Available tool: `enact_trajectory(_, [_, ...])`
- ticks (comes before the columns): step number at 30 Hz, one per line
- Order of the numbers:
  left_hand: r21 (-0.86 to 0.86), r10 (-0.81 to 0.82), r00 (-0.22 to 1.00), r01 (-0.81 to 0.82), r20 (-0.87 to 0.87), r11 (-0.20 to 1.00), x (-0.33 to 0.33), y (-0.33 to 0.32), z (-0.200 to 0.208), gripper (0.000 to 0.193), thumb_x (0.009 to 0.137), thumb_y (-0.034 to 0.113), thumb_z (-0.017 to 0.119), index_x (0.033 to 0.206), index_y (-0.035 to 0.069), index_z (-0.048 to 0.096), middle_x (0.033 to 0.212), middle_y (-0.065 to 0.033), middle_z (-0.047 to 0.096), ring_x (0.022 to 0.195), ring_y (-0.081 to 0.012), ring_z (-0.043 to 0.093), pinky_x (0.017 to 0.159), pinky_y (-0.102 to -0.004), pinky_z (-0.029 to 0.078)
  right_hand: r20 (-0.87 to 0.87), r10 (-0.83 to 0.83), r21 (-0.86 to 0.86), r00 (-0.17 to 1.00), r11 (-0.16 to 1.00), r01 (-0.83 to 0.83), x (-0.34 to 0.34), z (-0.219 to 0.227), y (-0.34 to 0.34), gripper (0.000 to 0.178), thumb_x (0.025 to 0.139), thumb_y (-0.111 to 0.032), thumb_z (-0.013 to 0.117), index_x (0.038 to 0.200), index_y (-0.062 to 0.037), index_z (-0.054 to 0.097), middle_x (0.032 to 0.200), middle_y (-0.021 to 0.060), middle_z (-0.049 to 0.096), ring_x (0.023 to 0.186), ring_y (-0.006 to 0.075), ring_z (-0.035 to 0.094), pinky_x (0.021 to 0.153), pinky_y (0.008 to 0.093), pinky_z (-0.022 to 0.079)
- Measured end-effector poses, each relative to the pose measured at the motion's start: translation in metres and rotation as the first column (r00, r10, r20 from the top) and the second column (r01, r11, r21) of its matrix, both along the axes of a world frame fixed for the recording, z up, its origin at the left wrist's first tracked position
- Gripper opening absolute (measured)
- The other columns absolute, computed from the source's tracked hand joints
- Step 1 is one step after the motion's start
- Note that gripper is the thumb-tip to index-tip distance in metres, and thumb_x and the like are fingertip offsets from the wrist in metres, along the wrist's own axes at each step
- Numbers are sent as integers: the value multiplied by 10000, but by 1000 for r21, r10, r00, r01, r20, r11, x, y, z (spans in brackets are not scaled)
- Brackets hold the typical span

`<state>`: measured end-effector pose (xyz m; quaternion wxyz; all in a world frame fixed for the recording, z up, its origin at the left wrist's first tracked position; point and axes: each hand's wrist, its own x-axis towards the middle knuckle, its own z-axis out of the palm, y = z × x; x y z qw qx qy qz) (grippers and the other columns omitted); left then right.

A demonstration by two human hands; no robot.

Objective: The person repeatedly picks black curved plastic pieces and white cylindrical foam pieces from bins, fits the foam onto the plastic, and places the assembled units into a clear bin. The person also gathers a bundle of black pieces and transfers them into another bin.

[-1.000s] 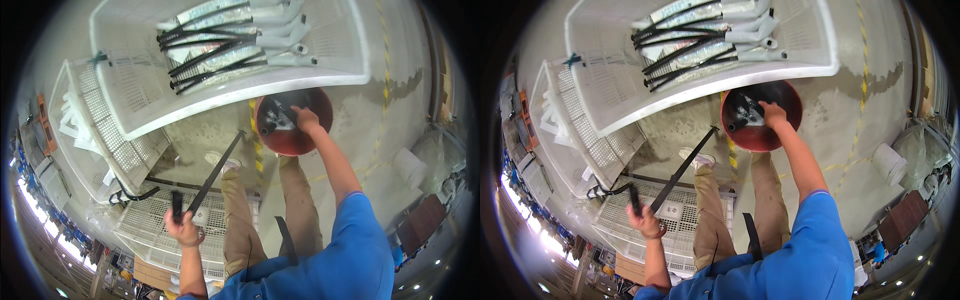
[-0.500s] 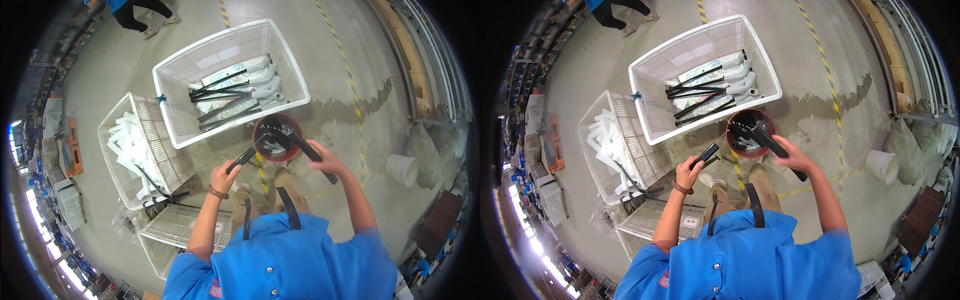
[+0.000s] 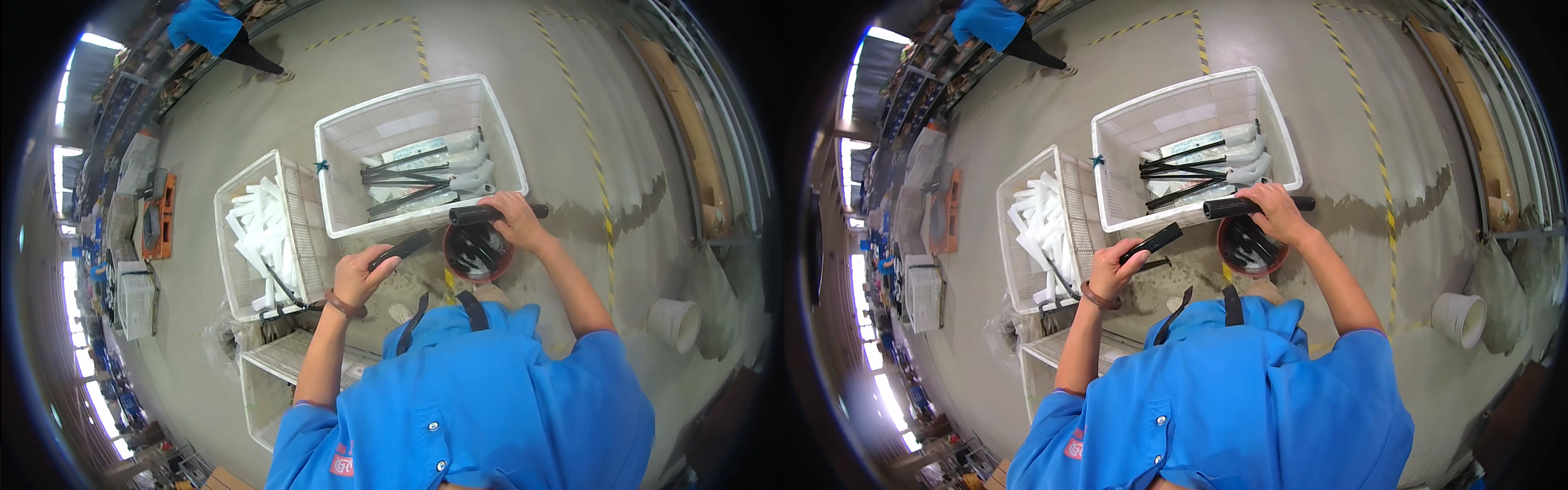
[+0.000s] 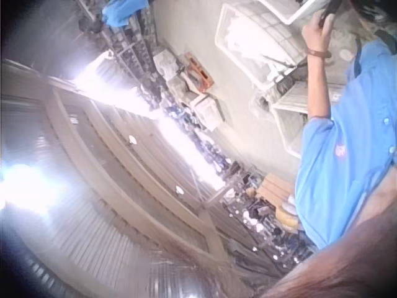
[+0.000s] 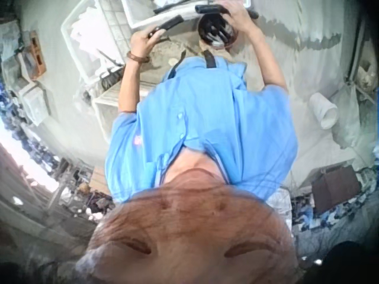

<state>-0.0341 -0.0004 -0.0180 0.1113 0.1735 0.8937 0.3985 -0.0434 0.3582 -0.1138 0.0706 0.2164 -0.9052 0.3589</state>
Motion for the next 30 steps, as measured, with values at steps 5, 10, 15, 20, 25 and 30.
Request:
enact_trajectory(5, [-30,-7,1000,6,-31,1000,7,1,6,258,894,259,711,1031,41,696,698,-118,655,571,-186,620,547,-306,469,-110,143,111,984,985,-131,-7,26,-19,535,704,-20,700,1212,-138,579,967,77,576,971,298,561,923,418,426])
enact_trajectory(10, [-69,63,998,-64,-18,996,16,-1,9,331,899,364,686,1052,72,699,696,-117,676,601,-245,665,565,-339,501,-70,231,76,970,971,-226,-6,49,-39,567,746,-64,716,1286,-127,555,940,93,571,923,315,573,845,414,471])
enact_trajectory(15, [-11,73,993,-73,88,997,28,-10,19,347,903,381,677,1052,68,697,724,-123,687,645,-274,685,583,-353,517,129,424,-151,897,902,-405,-2,61,-65,565,785,-123,737,1324,-108,568,1015,129,642,902,337,619,802,411,504])
enact_trajectory(20, [38,33,998,-35,54,999,39,-16,35,305,884,342,700,1024,71,698,744,-120,684,659,-281,679,588,-349,523,244,640,-423,729,746,-514,-10,86,-65,446,917,-224,678,1316,-56,570,1074,103,673,832,209,638,738,319,517])
enact_trajectory(25, [-22,-143,963,142,-228,990,60,-4,44,282,865,359,706,977,100,705,760,-72,685,635,-258,666,555,-337,517,793,605,-532,69,743,-406,-24,121,-57,447,980,-355,592,1241,7,596,935,25,635,815,89,579,683,264,492])
enact_trajectory(30, [-135,-99,971,71,-216,988,67,6,42,301,869,398,697,890,97,696,736,-65,678,617,-256,656,526,-351,505,715,568,-198,408,723,-661,-19,148,-71,425,942,-374,625,1170,-16,627,935,118,682,857,253,651,771,359,503])
